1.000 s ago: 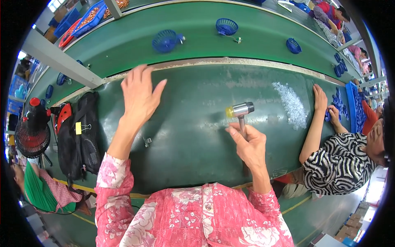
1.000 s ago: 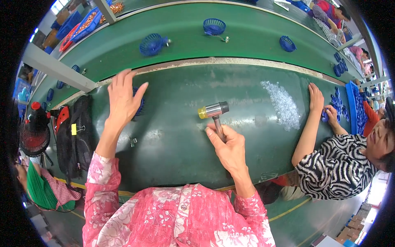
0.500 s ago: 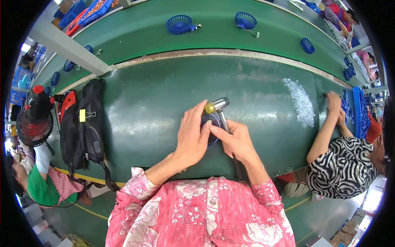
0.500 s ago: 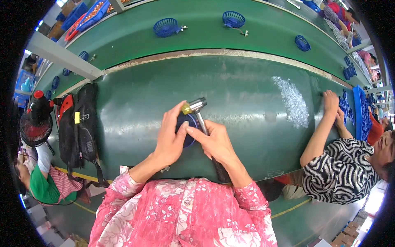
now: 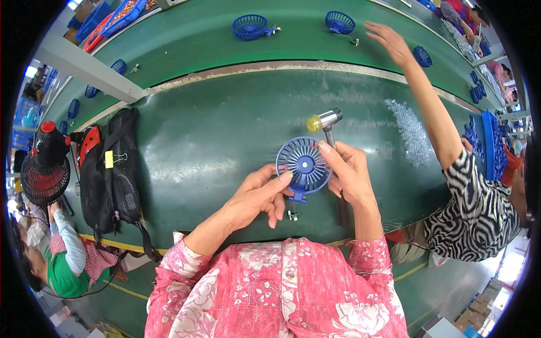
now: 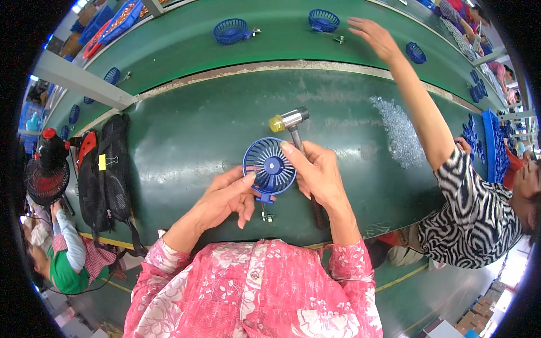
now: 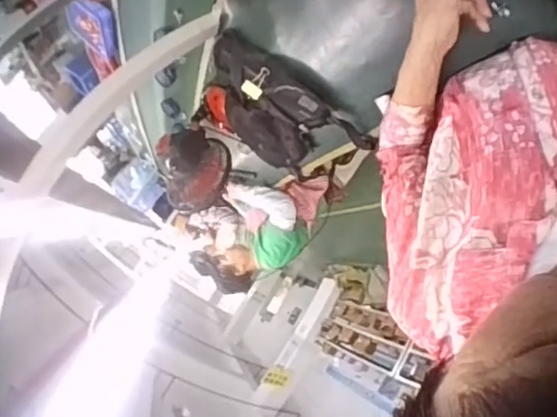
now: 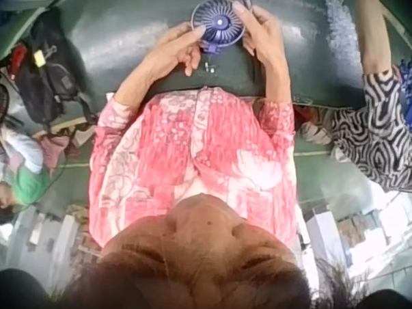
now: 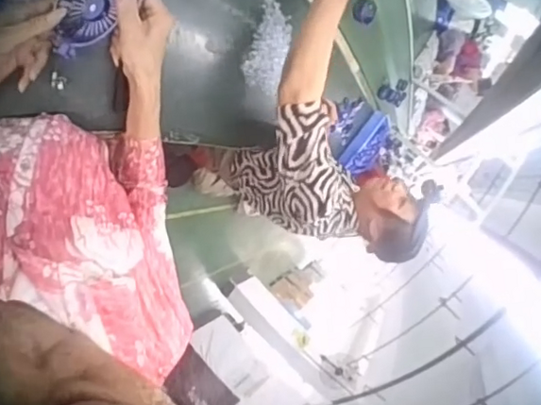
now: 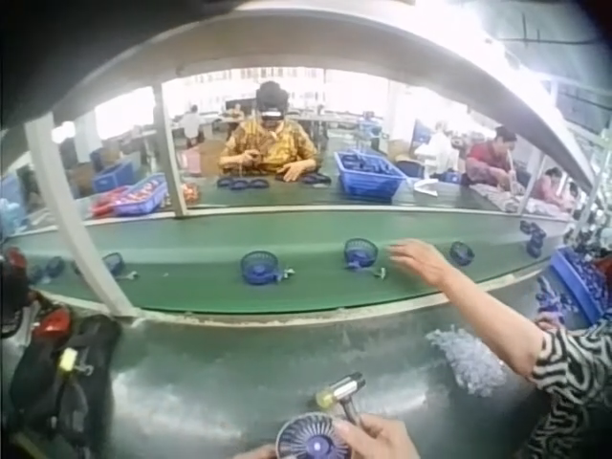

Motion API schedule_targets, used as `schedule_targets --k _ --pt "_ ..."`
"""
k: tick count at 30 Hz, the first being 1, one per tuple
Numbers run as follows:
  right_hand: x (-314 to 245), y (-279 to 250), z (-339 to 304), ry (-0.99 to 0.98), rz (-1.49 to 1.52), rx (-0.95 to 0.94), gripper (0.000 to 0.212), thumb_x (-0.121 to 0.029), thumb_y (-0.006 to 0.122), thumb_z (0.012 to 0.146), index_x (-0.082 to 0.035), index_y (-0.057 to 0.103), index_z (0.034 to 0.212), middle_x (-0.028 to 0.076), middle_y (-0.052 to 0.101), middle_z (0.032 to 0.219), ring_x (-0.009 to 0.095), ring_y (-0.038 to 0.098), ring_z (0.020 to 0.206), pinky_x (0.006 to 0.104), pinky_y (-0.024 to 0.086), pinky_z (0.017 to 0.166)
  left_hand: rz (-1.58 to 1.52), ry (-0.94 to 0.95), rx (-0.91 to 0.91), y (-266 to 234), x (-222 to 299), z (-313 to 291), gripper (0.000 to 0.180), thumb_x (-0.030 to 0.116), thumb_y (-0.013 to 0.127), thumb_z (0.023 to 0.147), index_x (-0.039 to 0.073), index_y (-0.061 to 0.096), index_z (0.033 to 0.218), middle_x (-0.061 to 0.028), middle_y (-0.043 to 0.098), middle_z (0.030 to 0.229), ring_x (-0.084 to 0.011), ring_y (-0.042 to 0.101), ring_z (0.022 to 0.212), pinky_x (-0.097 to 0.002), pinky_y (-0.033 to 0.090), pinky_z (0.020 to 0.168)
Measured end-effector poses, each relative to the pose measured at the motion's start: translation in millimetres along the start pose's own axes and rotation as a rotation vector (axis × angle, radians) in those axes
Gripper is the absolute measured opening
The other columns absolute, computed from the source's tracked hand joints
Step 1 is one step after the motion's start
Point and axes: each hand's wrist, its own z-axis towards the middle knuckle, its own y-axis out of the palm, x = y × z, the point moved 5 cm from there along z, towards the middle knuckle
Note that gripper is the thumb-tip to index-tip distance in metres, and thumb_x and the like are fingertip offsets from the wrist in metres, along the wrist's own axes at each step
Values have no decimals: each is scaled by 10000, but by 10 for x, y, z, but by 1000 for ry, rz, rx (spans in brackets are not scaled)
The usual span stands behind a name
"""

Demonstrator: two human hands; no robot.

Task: The person assembles portable electric fans by pressing fan housing and motor unit components together with a small hammer on a production line.

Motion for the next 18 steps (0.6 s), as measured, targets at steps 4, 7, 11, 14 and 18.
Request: schedule_targets --k 4,7,11,14,18 --pt "-40 33 45 -5 -83 12 394 -387 668 937 -29 606 785 -41 467 538 28 377 400 226 251 356 -99 -10 -90 90 4 25 462 360 499 1024 -5 419 1296 -270 665 1049 -171 657 603 -298 565 484" --pt "-92 51 93 -6 -139 14 423 -411 669 929 -36 597 746 -35 471 537 33 385 406 232 254 360 -204 -24 -125 156 18 31 453 344 553 1005 -2 423 1266 -219 659 1013 -168 660 619 -299 586 490" --pt "-144 92 132 -18 -183 23 442 -422 660 932 -39 593 722 -25 482 534 35 382 397 241 246 354 -292 20 -104 144 -18 78 346 245 569 1000 -6 474 1219 -221 672 982 -173 661 628 -304 588 507" --pt "-116 105 131 -123 -269 81 440 -407 654 937 0 623 773 -24 495 576 43 415 515 266 320 441 -344 39 -56 133 -17 98 276 194 580 990 -10 525 1167 -212 680 946 -168 659 631 -299 580 505" --pt "57 190 -63 -229 -296 103 410 -338 655 942 37 661 1111 -6 539 684 61 455 646 277 398 550 -452 87 23 30 -7 125 241 171 589 980 -28 577 1116 -189 687 892 -151 646 616 -294 566 492"
